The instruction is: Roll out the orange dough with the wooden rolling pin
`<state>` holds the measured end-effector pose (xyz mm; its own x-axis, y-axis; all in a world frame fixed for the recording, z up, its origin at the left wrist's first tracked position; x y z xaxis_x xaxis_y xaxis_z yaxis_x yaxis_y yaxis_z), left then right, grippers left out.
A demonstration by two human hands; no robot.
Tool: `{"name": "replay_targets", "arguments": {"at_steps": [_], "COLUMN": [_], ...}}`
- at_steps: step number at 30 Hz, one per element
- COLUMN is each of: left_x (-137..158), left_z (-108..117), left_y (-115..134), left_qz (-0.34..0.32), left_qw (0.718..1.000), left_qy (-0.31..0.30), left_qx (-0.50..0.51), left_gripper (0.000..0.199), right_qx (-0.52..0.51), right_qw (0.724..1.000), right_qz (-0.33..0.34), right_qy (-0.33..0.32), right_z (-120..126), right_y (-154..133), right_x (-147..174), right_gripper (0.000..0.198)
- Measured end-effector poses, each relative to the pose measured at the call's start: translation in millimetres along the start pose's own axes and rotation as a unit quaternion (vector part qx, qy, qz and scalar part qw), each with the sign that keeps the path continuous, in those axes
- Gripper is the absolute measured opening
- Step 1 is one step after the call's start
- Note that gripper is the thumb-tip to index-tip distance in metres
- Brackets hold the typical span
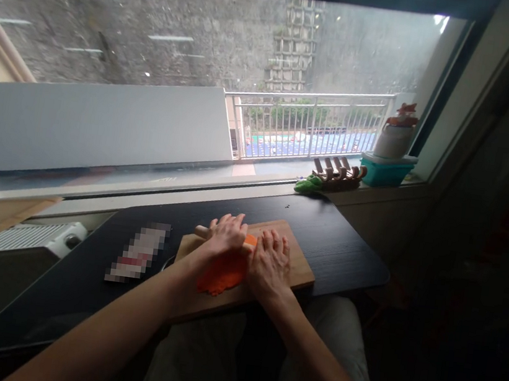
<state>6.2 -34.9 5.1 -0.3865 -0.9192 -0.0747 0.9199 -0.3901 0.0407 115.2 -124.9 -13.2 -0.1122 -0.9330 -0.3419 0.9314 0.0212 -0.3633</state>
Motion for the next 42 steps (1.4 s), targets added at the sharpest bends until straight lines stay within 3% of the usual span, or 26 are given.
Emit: {"name": "replay_targets", "arguments": {"at_steps": [5,14,18,26,32,37,42], "left_x": [14.3,-60.7,-71.5,-25.6,3.0,-29.0,-66.1], "left_z": [-2.3,-1.2,-2.3,0.6,0.0,-3.2,-2.3], "left_y": [-4.7,-2.3,-0.6,2.0,0.5,-5.1,-9.1], "left_qz": [0.024,0.058,0.056,0.05,0.016,0.042,0.055], "left_qw": [0.999,0.997,0.997,0.999,0.999,0.999,0.997], "left_qy": [0.032,0.053,0.05,0.019,0.031,0.022,0.048], "left_qx": [0.005,0.024,0.026,-0.003,-0.016,0.011,0.023], "left_gripper": [0.048,0.049,0.045,0.05,0.05,0.053,0.05], "right_qx": [-0.011,0.017,0.021,0.037,0.039,0.036,0.035], "right_qw": [1.0,0.992,0.989,0.998,0.999,0.999,0.993], "right_qz": [0.012,-0.088,-0.101,-0.046,0.011,-0.029,-0.092], "right_qy": [0.003,-0.085,-0.103,-0.002,0.017,0.003,-0.063], "right_z": [-1.2,-0.4,-7.2,1.2,3.8,-2.9,-15.8], "right_y": [-3.9,20.9,28.0,15.2,7.3,14.7,24.1], "right_x": [5.7,-63.9,-75.2,-36.4,-18.3,-45.4,-79.8], "right_gripper": [0.049,0.042,0.043,0.048,0.046,0.045,0.045]}}
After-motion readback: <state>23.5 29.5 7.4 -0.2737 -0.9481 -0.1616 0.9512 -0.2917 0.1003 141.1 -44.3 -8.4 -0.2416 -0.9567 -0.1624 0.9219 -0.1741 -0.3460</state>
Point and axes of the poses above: each hand's wrist, its own x-axis away from the middle knuckle, its own z-axis out of the back of the hand, y = z × x, the point moved 3 cm from there along -x, towards the middle knuckle, and after that the axes turned 11 degrees about -z, right-handed, at the moved point
